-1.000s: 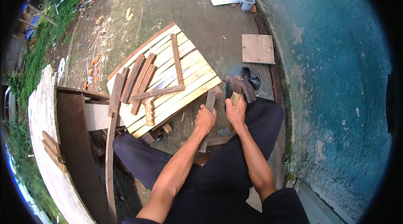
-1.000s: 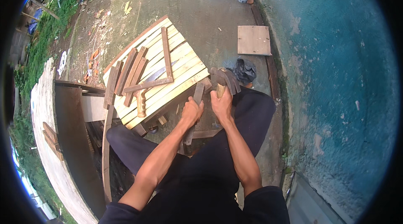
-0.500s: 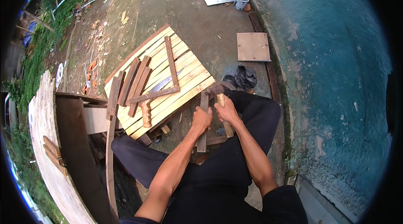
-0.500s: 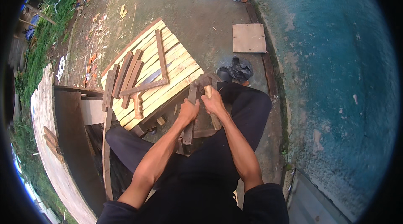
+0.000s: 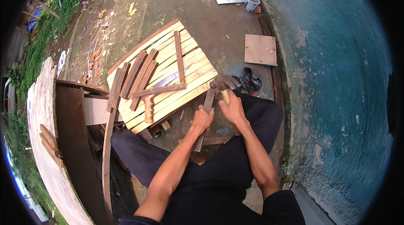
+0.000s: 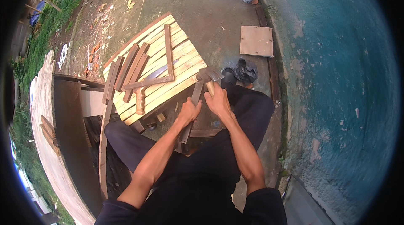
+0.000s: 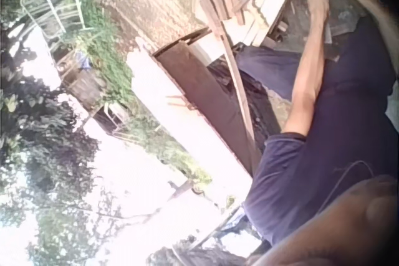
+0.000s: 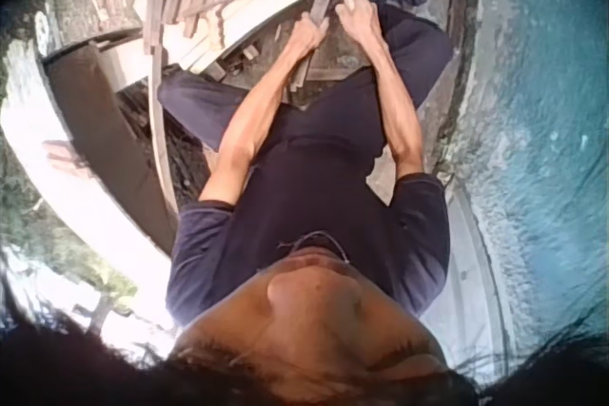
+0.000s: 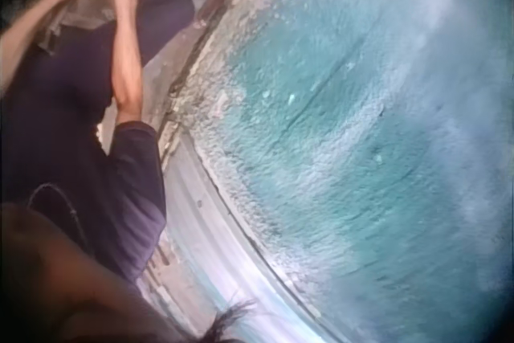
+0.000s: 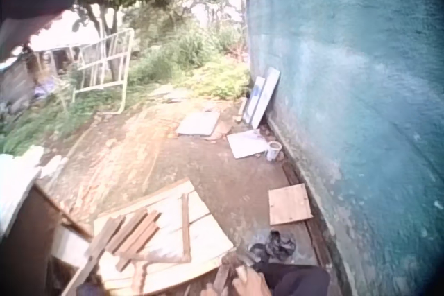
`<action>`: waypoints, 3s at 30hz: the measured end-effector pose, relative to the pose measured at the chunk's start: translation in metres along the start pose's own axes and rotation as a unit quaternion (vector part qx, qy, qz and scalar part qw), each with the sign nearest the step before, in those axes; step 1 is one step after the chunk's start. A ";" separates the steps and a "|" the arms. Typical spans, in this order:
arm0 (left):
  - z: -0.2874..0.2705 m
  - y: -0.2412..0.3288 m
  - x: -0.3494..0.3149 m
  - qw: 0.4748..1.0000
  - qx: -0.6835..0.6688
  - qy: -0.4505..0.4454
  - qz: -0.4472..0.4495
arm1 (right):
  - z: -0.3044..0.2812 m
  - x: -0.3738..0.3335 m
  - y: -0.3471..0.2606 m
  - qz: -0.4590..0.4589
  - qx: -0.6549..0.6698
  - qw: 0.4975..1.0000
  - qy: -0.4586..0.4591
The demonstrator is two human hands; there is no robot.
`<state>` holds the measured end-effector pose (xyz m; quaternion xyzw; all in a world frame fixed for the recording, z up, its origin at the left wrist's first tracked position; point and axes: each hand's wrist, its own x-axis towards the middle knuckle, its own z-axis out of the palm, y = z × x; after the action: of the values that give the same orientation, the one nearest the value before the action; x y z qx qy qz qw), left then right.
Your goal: The person sits on the ground and uses a hammer to drive nails into small wooden planks. They repeatedly pick up planks, position them, and hammer nails into them, occasionally inspecting the pieces.
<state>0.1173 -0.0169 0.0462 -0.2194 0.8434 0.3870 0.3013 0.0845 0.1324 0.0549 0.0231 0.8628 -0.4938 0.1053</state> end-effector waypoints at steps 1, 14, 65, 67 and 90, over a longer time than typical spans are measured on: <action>-0.002 0.000 0.001 1.000 -0.013 -0.010 -0.002 | 0.001 -0.001 -0.002 -0.011 0.016 0.999 0.034; -0.031 0.001 0.009 0.996 0.010 -0.084 -0.009 | -0.010 0.011 -0.027 -0.045 -0.029 0.998 0.012; -0.110 -0.025 -0.132 0.792 -0.490 -0.275 0.239 | -0.120 -0.125 -0.126 0.063 0.219 0.944 -0.237; -0.114 -0.024 -0.137 0.794 -0.482 -0.259 0.265 | -0.133 -0.137 -0.147 0.027 0.145 0.951 -0.271; -0.150 -0.036 -0.166 0.836 -0.320 -0.076 0.439 | -0.148 -0.188 -0.213 -0.056 0.084 0.958 -0.269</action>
<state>0.2075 -0.1337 0.2181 0.1203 0.6548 0.7422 0.0762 0.2139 0.1620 0.3466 -0.1499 0.7579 -0.5578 0.3033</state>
